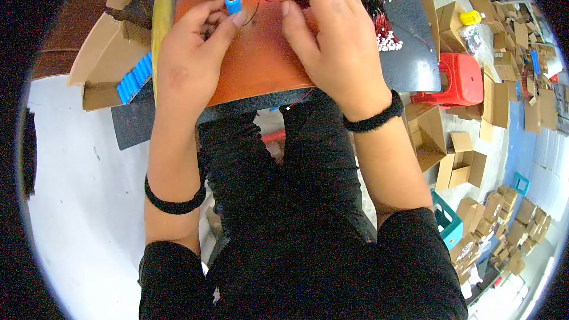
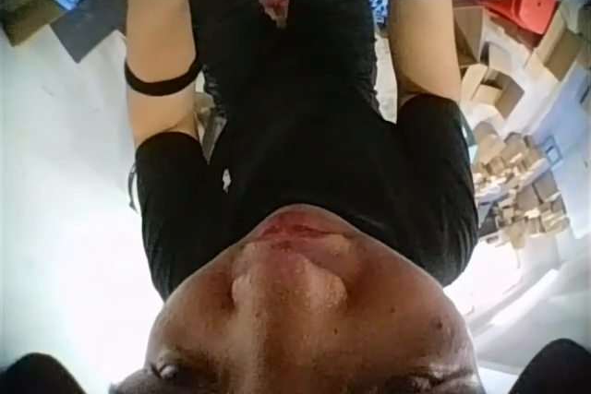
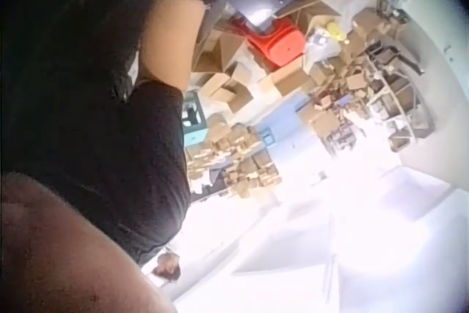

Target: The person picks up a battery and a wire, positions them under the welding machine, and welds the wire to the battery. This process is repeated for several batteries, with the person occasionally reaching for more wires from a pile on the table.

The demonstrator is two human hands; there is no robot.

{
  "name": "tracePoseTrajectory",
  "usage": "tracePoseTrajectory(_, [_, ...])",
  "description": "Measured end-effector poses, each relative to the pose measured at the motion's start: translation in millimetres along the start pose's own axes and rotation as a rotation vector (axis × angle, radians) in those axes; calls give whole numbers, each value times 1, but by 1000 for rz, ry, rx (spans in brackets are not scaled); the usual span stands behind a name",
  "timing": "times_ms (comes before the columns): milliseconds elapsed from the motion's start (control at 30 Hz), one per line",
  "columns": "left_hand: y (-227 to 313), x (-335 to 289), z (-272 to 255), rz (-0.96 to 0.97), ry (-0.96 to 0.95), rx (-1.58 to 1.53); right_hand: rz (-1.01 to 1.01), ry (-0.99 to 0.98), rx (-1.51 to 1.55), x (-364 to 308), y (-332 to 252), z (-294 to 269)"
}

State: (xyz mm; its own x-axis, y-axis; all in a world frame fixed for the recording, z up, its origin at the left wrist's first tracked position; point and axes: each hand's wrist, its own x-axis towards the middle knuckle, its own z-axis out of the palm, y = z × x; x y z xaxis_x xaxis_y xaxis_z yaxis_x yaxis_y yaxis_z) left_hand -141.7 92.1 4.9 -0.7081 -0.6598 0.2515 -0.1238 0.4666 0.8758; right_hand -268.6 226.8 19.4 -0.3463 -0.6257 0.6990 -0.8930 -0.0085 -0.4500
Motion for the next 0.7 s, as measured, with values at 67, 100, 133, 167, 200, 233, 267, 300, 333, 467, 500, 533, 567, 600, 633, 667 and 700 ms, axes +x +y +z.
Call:
tracePoseTrajectory(67, [0, 0, 2, -14, 0, 8, 0, 13, -19, -2, 1, -1])
tracePoseTrajectory(100, [-1, 1, 2, -17, -1, 8, 2, 11, -19, -3, 1, -1])
tracePoseTrajectory(133, [-2, 1, 2, 3, 6, 15, 31, 15, -29, -2, 0, -1])
tracePoseTrajectory(167, [-2, 1, 1, 23, 14, 23, 60, 19, -40, -2, 0, 0])
tracePoseTrajectory(200, [-1, 0, 0, 20, 14, 24, 61, 18, -38, -3, 1, 1])
tracePoseTrajectory(233, [2, 0, -1, 5, 2, 23, 90, 52, 51, -5, 5, 3])
tracePoseTrajectory(267, [3, 0, -1, -11, -10, 21, 119, 85, 141, -6, 6, 4])
tracePoseTrajectory(300, [3, 0, -1, -12, -13, 19, 121, 84, 139, -6, 5, 3])
tracePoseTrajectory(333, [2, 0, -1, -21, -23, 19, 108, 83, 82, -5, 4, 3])
tracePoseTrajectory(467, [-2, 1, 1, 37, 2, 15, 12, 113, 138, -5, 7, 5])
tracePoseTrajectory(500, [-1, 1, 1, 37, 0, 14, 13, 113, 136, -5, 7, 3])
tracePoseTrajectory(533, [2, 0, 0, 16, -21, 25, 16, 84, 153, -4, 6, 2])
tracePoseTrajectory(567, [5, 0, -1, -5, -43, 36, 19, 54, 170, -3, 3, 1])
tracePoseTrajectory(600, [6, 0, 0, -7, -45, 36, 21, 53, 170, 0, -3, -3])
tracePoseTrajectory(633, [8, 0, 0, -39, -46, 31, 48, 26, 112, 9, -19, -8])
tracePoseTrajectory(667, [9, 0, 0, -68, -47, 25, 74, 1, 52, 14, -28, -11])
tracePoseTrajectory(700, [7, 0, 0, -69, -48, 27, 75, 2, 53, 15, -28, -10])
